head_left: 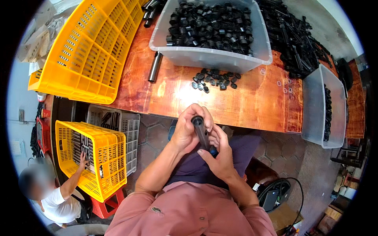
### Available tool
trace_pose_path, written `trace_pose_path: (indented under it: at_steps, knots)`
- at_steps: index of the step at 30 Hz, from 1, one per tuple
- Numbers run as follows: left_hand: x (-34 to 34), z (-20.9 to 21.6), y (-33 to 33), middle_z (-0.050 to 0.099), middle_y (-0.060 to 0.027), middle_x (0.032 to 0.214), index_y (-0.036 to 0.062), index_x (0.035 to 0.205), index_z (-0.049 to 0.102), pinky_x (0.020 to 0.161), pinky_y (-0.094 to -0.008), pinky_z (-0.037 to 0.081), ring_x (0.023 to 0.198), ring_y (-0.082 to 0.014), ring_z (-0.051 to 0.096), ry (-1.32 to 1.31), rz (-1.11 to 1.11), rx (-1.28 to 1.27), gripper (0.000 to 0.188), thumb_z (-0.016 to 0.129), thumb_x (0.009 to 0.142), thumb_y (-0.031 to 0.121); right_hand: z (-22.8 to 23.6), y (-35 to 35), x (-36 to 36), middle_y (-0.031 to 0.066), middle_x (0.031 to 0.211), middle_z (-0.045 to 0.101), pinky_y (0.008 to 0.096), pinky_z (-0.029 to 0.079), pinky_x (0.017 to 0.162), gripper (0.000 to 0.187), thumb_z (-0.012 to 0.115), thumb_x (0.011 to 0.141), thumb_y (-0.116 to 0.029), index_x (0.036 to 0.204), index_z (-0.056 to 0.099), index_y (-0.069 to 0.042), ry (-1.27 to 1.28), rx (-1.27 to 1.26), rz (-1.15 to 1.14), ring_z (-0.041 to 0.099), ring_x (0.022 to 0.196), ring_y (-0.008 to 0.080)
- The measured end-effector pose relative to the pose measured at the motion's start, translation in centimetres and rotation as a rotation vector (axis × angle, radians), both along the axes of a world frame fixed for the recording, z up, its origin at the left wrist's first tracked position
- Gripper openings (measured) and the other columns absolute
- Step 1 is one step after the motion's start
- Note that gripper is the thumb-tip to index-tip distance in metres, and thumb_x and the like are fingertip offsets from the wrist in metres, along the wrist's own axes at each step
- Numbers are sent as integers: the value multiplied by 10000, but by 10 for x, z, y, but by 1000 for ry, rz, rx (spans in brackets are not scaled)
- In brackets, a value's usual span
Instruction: The person assembles small black plastic components onto cylindrical metal rods by hand. They pick up a rod, insert a black piece, and place the finished unit into a yellow basket. The process is repeated continuously.
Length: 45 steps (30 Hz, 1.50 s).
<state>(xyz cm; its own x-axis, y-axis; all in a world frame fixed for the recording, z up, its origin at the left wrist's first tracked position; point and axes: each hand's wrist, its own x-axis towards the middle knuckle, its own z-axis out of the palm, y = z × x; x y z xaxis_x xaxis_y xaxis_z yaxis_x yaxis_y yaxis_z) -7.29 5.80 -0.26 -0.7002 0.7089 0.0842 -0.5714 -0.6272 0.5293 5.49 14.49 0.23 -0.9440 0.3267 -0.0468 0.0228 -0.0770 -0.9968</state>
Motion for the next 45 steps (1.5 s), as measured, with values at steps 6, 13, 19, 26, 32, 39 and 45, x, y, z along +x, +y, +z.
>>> trace_pose_path:
  at_steps: [6, 13, 19, 26, 32, 39, 45]
  knots:
    - [-4, 13, -7, 653, -112, 990, 34, 1042, 605, 887, -352, 502, 972, -227, 635, 376, -24, -47, 483, 875, 752, 311, 3, 22, -3, 173, 1066, 667, 356, 538, 836, 484, 781, 803, -62, 1219, 546, 15, 88, 388, -69, 681, 969, 286]
    - [-6, 30, -24, 674, -102, 1088, 11, 1133, 653, 961, -350, 491, 1059, -210, 640, 726, -25, -402, 398, 802, 764, 11, -6, 25, -9, 157, 1027, 667, 353, 535, 801, 385, 798, 762, -37, 1097, 612, 4, 132, 484, -135, 679, 933, 296]
    - [-7, 22, -27, 657, -148, 1141, 19, 1203, 571, 954, -379, 512, 1067, -230, 647, 707, 24, -477, 467, 779, 789, -40, -1, 18, -9, 159, 995, 670, 348, 538, 786, 345, 793, 801, -68, 1084, 617, 20, 69, 475, -87, 690, 912, 289]
    - [-3, 7, -41, 679, -185, 1159, 48, 1044, 509, 899, -363, 543, 1014, -237, 684, 811, 195, -708, 335, 764, 831, 2, -3, 15, 3, 158, 936, 668, 347, 534, 743, 352, 803, 788, -142, 1054, 632, 13, -33, 445, -72, 675, 819, 273]
    - [-12, 25, -47, 731, -142, 1014, 32, 911, 622, 836, -345, 549, 950, -237, 710, 979, 163, -677, 238, 817, 775, 49, -15, 15, 15, 138, 944, 674, 326, 529, 745, 340, 808, 776, -132, 1047, 648, -1, -31, 450, -87, 666, 811, 246]
    - [-6, 15, -41, 735, -159, 1018, 29, 917, 619, 823, -346, 562, 950, -239, 719, 918, 126, -630, 219, 800, 795, 23, -20, 18, 29, 105, 916, 668, 294, 518, 733, 333, 788, 779, -90, 1066, 646, 4, -112, 337, -91, 654, 810, 178]
    - [-5, 3, -38, 714, -159, 1077, 25, 1113, 526, 901, -342, 544, 1020, -219, 696, 777, 39, -708, 394, 786, 817, 12, -16, 17, 28, 98, 899, 666, 290, 515, 713, 329, 772, 799, -90, 1085, 640, 5, -166, 243, -117, 644, 787, 158]
